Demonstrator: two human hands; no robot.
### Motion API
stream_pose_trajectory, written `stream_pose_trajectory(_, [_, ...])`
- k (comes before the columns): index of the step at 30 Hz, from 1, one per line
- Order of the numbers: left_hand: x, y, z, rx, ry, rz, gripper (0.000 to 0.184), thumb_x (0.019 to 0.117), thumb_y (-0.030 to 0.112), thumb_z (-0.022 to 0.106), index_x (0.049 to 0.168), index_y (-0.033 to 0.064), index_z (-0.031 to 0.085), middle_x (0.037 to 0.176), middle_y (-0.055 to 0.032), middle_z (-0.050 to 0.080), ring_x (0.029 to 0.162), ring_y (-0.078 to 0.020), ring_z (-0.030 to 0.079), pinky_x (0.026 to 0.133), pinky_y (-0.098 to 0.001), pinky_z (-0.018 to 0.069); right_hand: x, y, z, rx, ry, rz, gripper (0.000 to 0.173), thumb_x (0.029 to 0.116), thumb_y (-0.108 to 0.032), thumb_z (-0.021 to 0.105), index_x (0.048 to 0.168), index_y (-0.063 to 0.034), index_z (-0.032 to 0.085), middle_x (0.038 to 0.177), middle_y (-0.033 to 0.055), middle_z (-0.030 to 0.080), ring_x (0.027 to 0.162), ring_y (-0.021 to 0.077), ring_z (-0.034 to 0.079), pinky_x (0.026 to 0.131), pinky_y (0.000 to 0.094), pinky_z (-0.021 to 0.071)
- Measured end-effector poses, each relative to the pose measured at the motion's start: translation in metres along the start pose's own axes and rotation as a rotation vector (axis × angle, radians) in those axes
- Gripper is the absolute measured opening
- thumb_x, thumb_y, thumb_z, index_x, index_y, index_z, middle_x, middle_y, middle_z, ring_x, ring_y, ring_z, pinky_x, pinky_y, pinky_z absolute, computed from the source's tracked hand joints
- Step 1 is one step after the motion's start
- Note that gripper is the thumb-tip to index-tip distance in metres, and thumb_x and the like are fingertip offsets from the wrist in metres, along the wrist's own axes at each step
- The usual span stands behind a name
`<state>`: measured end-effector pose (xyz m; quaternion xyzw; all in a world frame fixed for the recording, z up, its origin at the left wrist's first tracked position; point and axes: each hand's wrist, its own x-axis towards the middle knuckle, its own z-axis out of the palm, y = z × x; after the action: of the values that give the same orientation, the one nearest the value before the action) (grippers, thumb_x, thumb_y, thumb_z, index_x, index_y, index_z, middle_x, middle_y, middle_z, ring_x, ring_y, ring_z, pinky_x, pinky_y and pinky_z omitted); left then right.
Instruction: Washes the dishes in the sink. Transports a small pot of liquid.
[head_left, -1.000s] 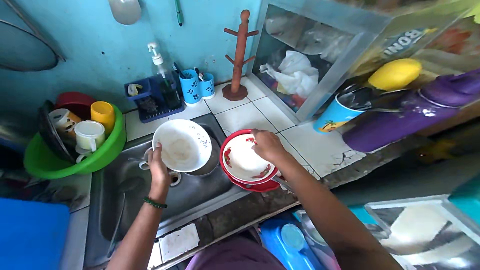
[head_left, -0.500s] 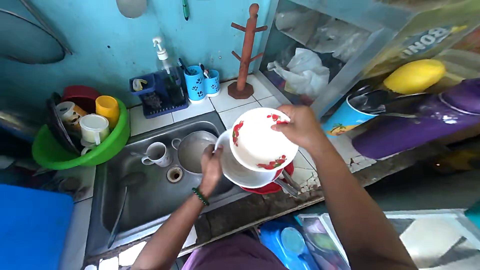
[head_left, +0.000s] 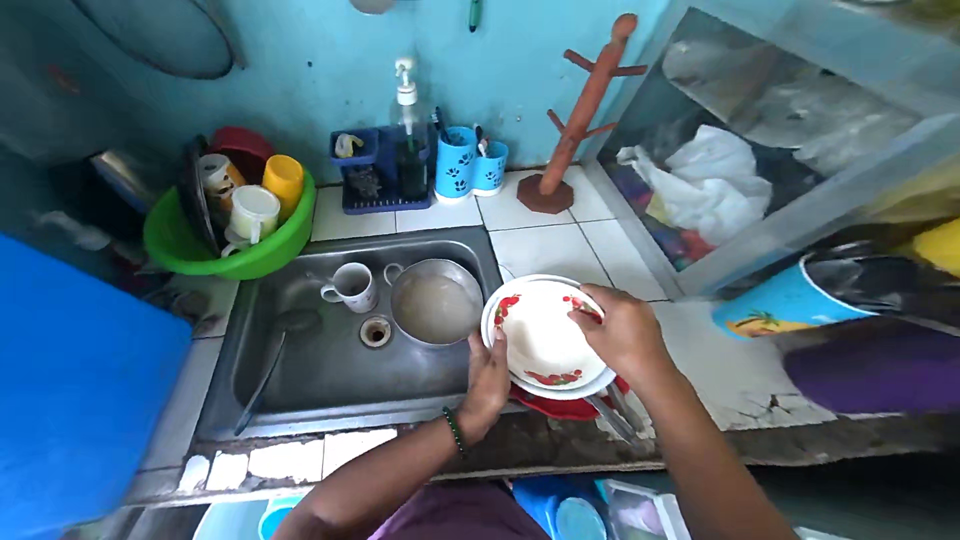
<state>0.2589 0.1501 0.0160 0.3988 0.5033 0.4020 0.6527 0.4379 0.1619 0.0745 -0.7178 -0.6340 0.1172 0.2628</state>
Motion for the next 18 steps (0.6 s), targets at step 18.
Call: stream_pose_trajectory(18, [0.128,0.059,0.022,0.139,0.191,-0.019,0.046,0.1142,0.032,0.031,0.141,-0.0006,0.048,0.13,-0.03,0.057,0.11,-0.0402,0.06,0.089,-0.056,0.0512,-0.015,0.034,0.019,0.366,0.271,-0.266,0.029,0.0926,-0.01,0.065,0.114,0.0091,0.071,0.115,0.0283,0.069,0.103,0.0308,0.069,0.089,0.0401,0.0573])
